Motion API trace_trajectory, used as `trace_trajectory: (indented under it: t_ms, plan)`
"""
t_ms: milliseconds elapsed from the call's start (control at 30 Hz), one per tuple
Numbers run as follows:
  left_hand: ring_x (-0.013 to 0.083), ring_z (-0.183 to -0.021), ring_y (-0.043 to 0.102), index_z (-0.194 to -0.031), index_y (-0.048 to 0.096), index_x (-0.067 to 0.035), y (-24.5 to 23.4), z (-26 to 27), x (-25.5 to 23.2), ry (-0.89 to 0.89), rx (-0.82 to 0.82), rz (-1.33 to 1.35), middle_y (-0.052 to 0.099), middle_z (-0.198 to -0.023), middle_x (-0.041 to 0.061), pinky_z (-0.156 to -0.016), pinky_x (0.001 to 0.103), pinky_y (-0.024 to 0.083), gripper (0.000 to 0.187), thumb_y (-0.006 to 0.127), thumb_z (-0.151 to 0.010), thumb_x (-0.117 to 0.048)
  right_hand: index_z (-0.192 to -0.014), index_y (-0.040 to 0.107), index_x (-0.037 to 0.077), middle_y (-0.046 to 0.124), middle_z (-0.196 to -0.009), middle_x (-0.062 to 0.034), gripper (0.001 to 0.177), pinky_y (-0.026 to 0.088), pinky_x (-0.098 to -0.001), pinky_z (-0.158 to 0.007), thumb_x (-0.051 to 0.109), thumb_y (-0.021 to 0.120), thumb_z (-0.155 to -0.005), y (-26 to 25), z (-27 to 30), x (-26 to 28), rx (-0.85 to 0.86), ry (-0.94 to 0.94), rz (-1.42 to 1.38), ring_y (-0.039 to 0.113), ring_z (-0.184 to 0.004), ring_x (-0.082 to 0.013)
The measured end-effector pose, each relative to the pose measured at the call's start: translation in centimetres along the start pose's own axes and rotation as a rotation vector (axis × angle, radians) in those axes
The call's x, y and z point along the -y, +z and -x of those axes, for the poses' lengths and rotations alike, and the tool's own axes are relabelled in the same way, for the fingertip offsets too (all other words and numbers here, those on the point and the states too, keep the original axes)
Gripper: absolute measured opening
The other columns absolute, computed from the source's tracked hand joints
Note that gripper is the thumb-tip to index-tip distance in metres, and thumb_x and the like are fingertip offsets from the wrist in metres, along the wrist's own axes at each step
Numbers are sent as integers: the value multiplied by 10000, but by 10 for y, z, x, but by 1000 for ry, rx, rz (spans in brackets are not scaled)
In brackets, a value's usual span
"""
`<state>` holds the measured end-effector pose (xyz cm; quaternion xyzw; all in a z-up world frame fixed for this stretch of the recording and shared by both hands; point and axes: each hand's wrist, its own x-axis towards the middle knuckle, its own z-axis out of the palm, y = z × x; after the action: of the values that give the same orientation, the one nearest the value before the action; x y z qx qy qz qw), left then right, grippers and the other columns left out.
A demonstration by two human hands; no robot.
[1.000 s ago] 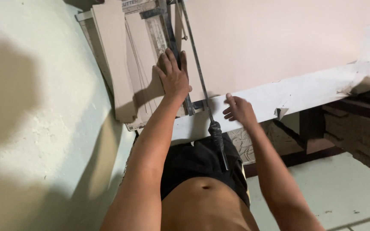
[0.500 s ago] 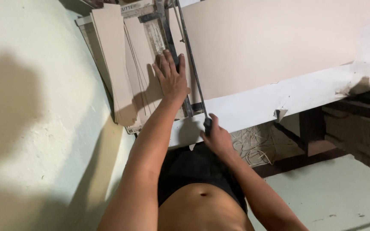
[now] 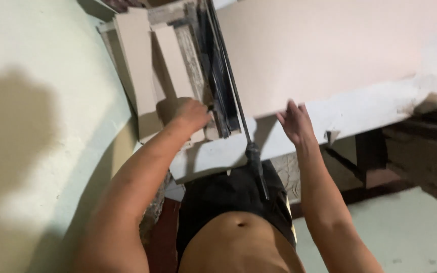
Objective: The person uses a manual paper cutter to trim large sheets of white paper. They repeatedly place the paper against the guide, pull down the cutting lever, and then remove the trimmed sheet to place it on a stack.
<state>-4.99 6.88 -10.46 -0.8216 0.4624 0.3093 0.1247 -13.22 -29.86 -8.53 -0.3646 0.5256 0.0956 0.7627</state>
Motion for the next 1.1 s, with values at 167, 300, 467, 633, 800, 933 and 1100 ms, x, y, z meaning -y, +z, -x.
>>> trace_trajectory:
  t_ms: [167,300,467,633,800,933,1100]
  plan:
    - [320,-1078,577,-1333,530,-195,-108,69,46,-101,-272,202,527,-1263,111,-872,466,459,298,497,-1042,-144,-1134,450,184,631,-876,14,239,658,-429,-901,85,645,-1037,-14,24,-33,-3,-59,78,699,-810,-202]
    - [480,-1406,345,-1594,360,-201,-126,35,28,-383,-363,584,385,-1479,257,-1085,654,361,723,708,-966,-283,-1324,523,153,643,-975,-30,286,635,-458,-973,85,603,-1058,6,12,-50,58,-129,192,727,-936,-235]
    - [535,-1531,83,-1649,149,-123,-152,-4,7,-583,-147,661,127,-1641,350,-1171,755,16,1144,883,-812,-384,-1325,552,66,662,-997,-125,339,635,-458,-903,276,621,-1067,43,35,-23,41,-81,457,743,-932,-280]
    - [530,-1537,-10,-1653,69,-98,-156,-5,4,-613,-72,664,-1,-1656,343,-1157,795,48,1186,891,-820,-295,-1316,645,87,771,-917,-220,633,649,-423,-675,647,491,-1065,129,163,21,96,-122,1234,783,-764,-341]
    - [521,-1542,-40,-1659,4,-116,-142,-17,3,-601,7,628,-47,-1656,344,-1166,771,2,1264,891,-784,-330,-1531,353,112,749,-890,-236,702,602,-552,-598,380,619,-938,127,228,-48,99,-410,1810,742,-690,-456]
    - [530,-1528,-90,-1660,-13,-118,-137,-20,14,-585,45,677,-83,-1652,342,-1153,770,-64,1249,877,-807,-319,-1439,414,70,690,-857,-155,570,614,-523,-554,340,569,-963,62,120,-138,-28,-753,1930,720,-606,-400]
    - [519,-1536,-92,-1652,14,-108,-144,-12,0,-573,3,733,-77,-1646,355,-1170,751,-78,1187,857,-834,-278,-1447,357,75,662,-945,-164,531,625,-565,-626,306,526,-999,46,126,-142,47,-587,1861,730,-698,-445]
